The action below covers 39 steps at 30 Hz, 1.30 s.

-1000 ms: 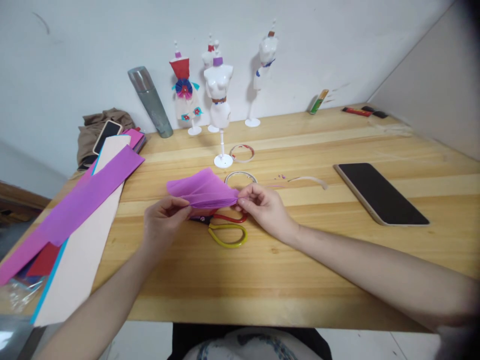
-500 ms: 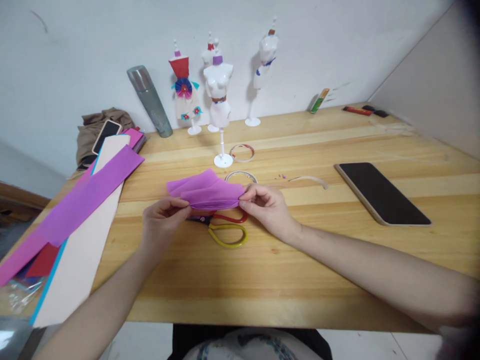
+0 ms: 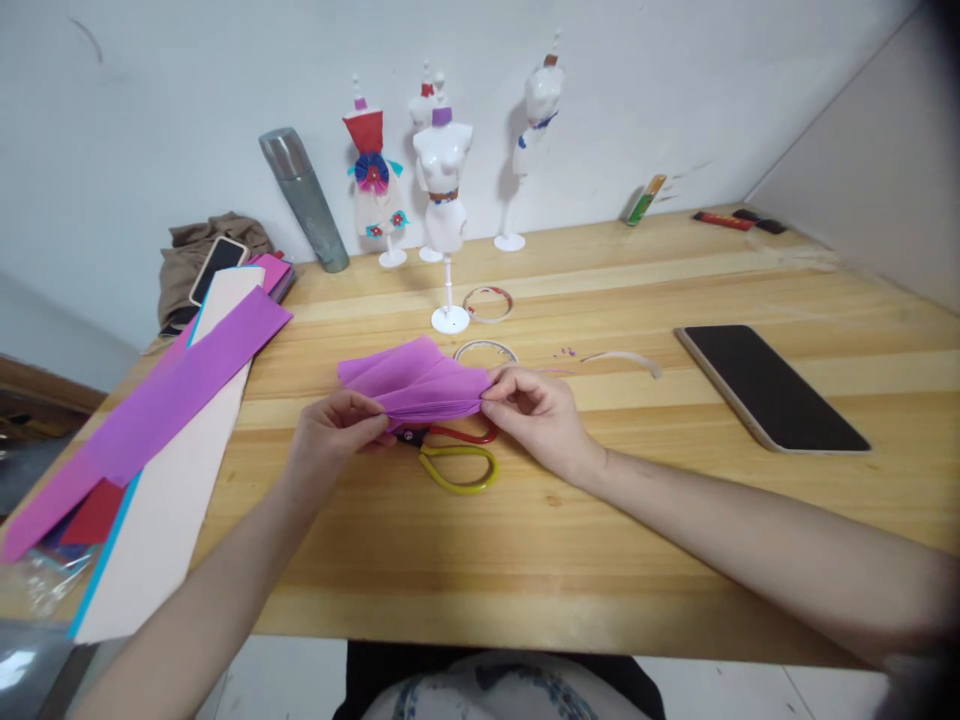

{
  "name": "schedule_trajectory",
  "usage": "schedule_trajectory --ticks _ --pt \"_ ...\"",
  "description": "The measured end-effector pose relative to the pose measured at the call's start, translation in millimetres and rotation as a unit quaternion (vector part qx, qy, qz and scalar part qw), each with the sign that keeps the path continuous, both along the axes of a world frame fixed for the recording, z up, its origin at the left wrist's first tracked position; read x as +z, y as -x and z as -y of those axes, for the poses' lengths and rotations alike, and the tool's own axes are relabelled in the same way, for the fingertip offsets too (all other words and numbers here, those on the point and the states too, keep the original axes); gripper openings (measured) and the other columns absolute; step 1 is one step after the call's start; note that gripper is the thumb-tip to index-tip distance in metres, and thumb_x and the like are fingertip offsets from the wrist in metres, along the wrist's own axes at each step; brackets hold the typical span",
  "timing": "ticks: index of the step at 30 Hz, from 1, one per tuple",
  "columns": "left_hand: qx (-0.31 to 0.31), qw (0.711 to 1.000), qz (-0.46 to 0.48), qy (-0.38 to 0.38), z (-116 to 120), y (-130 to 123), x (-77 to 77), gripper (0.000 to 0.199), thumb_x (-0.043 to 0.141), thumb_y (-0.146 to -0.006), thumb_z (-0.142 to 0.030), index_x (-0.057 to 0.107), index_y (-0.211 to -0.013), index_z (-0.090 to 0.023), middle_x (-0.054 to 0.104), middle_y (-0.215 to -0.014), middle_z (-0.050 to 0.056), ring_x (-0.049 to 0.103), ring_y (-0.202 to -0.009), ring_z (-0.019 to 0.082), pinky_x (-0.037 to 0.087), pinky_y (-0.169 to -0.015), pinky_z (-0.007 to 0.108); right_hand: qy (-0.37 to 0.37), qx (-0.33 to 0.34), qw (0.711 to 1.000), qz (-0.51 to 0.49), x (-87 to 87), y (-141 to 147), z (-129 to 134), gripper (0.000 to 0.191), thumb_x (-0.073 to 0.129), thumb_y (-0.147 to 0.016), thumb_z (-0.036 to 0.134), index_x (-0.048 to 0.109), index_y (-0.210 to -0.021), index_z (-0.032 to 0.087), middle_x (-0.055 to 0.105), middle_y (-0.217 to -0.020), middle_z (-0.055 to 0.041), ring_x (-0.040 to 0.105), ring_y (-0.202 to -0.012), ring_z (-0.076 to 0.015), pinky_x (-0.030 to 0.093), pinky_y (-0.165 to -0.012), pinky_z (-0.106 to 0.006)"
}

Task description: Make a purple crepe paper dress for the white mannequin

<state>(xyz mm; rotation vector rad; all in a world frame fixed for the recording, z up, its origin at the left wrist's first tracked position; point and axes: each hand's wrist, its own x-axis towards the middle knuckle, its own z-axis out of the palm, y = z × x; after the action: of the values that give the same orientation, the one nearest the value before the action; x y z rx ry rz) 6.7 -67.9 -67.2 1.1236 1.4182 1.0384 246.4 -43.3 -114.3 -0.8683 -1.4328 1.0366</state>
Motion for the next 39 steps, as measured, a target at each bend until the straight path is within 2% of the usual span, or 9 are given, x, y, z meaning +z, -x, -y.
schedule_trajectory --ticks 5,9,12,17,22,26,33,39 --pt "-0.001 0.999 0.051 0.009 -4.6 2.8 -5.4 0.027 0.087 -0.059 -0.032 0.068 -0.071 -0.018 0.074 -0.066 0.003 0.071 -0.058 0.018 0.057 -0.055 0.027 0.028 -0.006 1.000 0.011 -0.6 0.6 0.1 0.009 0.069 -0.074 0.026 0.062 -0.068 0.023 0.066 -0.073 -0.0003 0.060 -0.070 -0.0158 0.049 -0.066 -0.032" --pt "0.027 0.997 0.053 -0.046 -7.4 0.0 -10.0 0.023 0.086 -0.055 -0.027 0.069 -0.066 -0.017 0.072 -0.062 0.002 0.070 -0.059 0.016 0.057 -0.060 0.027 0.061 -0.003 0.998 0.019 -1.6 1.3 -1.1 0.011 0.070 -0.073 0.028 0.062 -0.068 0.022 0.063 -0.065 0.0014 0.056 -0.061 -0.0139 0.046 -0.060 -0.029" --pt "0.046 0.994 0.035 -0.090 -9.0 -1.6 -9.2 0.019 0.085 -0.054 -0.023 0.070 -0.065 -0.018 0.071 -0.063 0.000 0.066 -0.058 0.014 0.055 -0.061 0.026 0.081 0.005 0.997 0.004 1.0 1.7 -3.5 0.013 0.072 -0.071 0.029 0.062 -0.069 0.021 0.064 -0.066 0.0014 0.057 -0.062 -0.0136 0.048 -0.062 -0.029" --pt "0.050 0.987 0.019 -0.154 -13.8 -1.3 -0.9 0.016 0.084 -0.054 -0.022 0.071 -0.064 -0.019 0.070 -0.063 -0.001 0.064 -0.059 0.012 0.053 -0.062 0.026 0.033 0.003 0.999 -0.033 14.7 1.2 -9.5 0.015 0.075 -0.069 0.028 0.062 -0.068 0.022 0.064 -0.069 0.0016 0.058 -0.066 -0.0136 0.049 -0.064 -0.029" --pt "0.048 0.981 0.012 -0.187 -22.4 -2.0 13.9 0.015 0.084 -0.054 -0.021 0.072 -0.063 -0.019 0.071 -0.065 0.000 0.064 -0.062 0.013 0.053 -0.065 0.027 0.003 -0.011 0.999 -0.043 28.9 -0.3 -14.8 0.015 0.077 -0.071 0.027 0.063 -0.067 0.022 0.064 -0.071 0.0007 0.058 -0.066 -0.0142 0.048 -0.065 -0.031" --pt "0.040 0.980 -0.010 -0.193 -29.0 -4.5 32.6 0.014 0.083 -0.055 -0.021 0.073 -0.063 -0.019 0.071 -0.064 0.000 0.063 -0.061 0.013 0.052 -0.061 0.026 -0.010 -0.026 0.998 -0.064 39.0 -1.7 -21.1 0.014 0.077 -0.069 0.028 0.063 -0.067 0.023 0.064 -0.070 0.0010 0.057 -0.066 -0.0144 0.048 -0.064 -0.031" --pt "0.040 0.978 0.009 -0.205 -43.7 -12.4 62.8 0.013 0.081 -0.052 -0.022 0.069 -0.058 -0.018 0.068 -0.056 0.000 0.059 -0.052 0.012 0.047 -0.051 0.024 -0.041 -0.035 0.995 -0.086 65.2 -4.9 -39.2 0.014 0.077 -0.066 0.025 0.064 -0.062 0.023 0.066 -0.073 0.0004 0.062 -0.076 -0.0161 0.052 -0.075 -0.034" --pt "0.018 0.967 0.050 -0.247 -72.1 -17.4 86.9 0.013 0.077 -0.051 -0.017 0.064 -0.056 -0.016 0.066 -0.053 0.001 0.062 -0.052 0.013 0.050 -0.056 0.025 -0.023 -0.040 0.993 -0.105 89.1 1.1 -63.0 0.014 0.075 -0.063 0.023 0.062 -0.061 0.022 0.064 -0.065 0.0021 0.059 -0.060 -0.0129 0.050 -0.062 -0.030"
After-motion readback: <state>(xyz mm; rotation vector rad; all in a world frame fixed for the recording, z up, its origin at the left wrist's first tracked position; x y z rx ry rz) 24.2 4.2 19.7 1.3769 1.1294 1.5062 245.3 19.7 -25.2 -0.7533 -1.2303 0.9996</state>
